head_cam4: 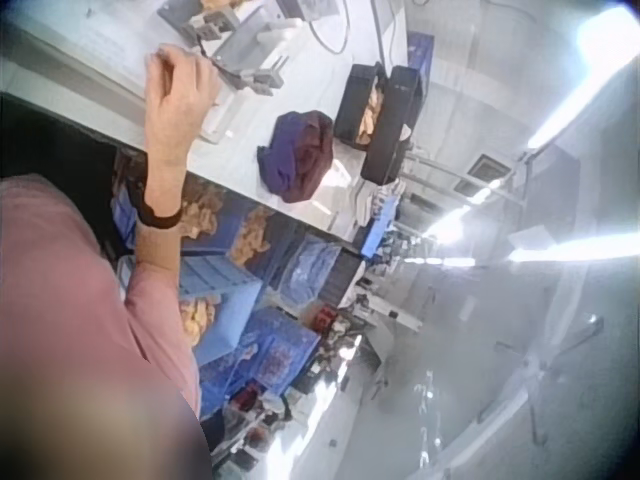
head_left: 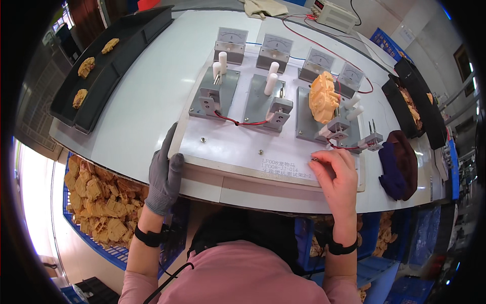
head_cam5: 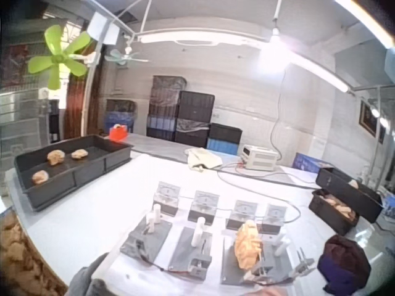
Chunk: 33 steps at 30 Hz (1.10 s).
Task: Assembling plastic toy or device parts using a testing jig and manual assembly.
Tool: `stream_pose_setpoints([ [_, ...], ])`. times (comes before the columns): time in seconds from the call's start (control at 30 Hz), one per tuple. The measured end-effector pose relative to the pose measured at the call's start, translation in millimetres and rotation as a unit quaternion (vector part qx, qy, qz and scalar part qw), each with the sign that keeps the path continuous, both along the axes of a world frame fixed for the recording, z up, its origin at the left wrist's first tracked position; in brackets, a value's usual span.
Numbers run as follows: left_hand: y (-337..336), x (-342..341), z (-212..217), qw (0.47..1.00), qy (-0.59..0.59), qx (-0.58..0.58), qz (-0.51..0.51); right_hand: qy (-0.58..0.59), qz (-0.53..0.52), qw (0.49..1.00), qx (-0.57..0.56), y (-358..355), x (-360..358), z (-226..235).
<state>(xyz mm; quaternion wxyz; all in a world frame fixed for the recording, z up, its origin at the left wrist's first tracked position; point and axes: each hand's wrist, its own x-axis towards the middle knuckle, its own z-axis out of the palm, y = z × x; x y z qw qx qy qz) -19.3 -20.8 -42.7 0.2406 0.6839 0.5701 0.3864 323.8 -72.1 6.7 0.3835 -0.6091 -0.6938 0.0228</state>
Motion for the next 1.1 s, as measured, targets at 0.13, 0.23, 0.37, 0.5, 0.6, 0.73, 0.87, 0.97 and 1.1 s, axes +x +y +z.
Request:
stream_pose_setpoints([
  [0.13, 3.6, 5.7, -0.8, 0.999, -0.026, 0.012, -0.030, 0.007, -0.006, 1.000, -0.018, 0.1, 3.6, -0.4],
  [0.23, 0.4, 3.3, -4.0, 0.998, -0.040, 0.030, -0.032, -0.004, 0.000, 1.000, -0.023, -0.8, 5.5, 1.8],
  [0.37, -2.5, -1.5, -6.0, 0.999, -0.031, 0.021, -0.032, -0.014, 0.013, 0.999, -0.028, -3.2, 9.8, 2.5],
  [0.5, -1.5, -1.4, -7.9, 0.998, -0.050, 0.016, -0.027, -0.023, 0.007, 0.999, -0.030, -3.3, 9.7, 2.5],
  [0.6, -3.3, -3.7, -11.6, 0.998, -0.064, 0.008, -0.018, -0.034, 0.002, 0.999, -0.020, -2.5, 9.2, 0.7],
  [0.73, -3.3, -4.8, -11.4, 0.999, -0.034, -0.006, -0.019, -0.039, -0.003, 0.999, -0.024, -2.2, 9.5, 0.7],
  [0.87, -5.0, -6.2, -12.1, 0.999, -0.032, -0.007, -0.011, -0.042, 0.003, 0.999, -0.024, -1.5, 9.6, 0.8],
  [0.97, -4.2, -5.0, -11.8, 1.000, -0.024, -0.008, -0.013, -0.042, 0.000, 0.999, -0.020, -2.6, 11.3, -0.2],
  [1.1, -3.8, -1.0, -9.8, 1.000, -0.025, -0.002, -0.012, -0.043, 0.000, 0.999, -0.013, -2.5, 11.0, -1.0],
])
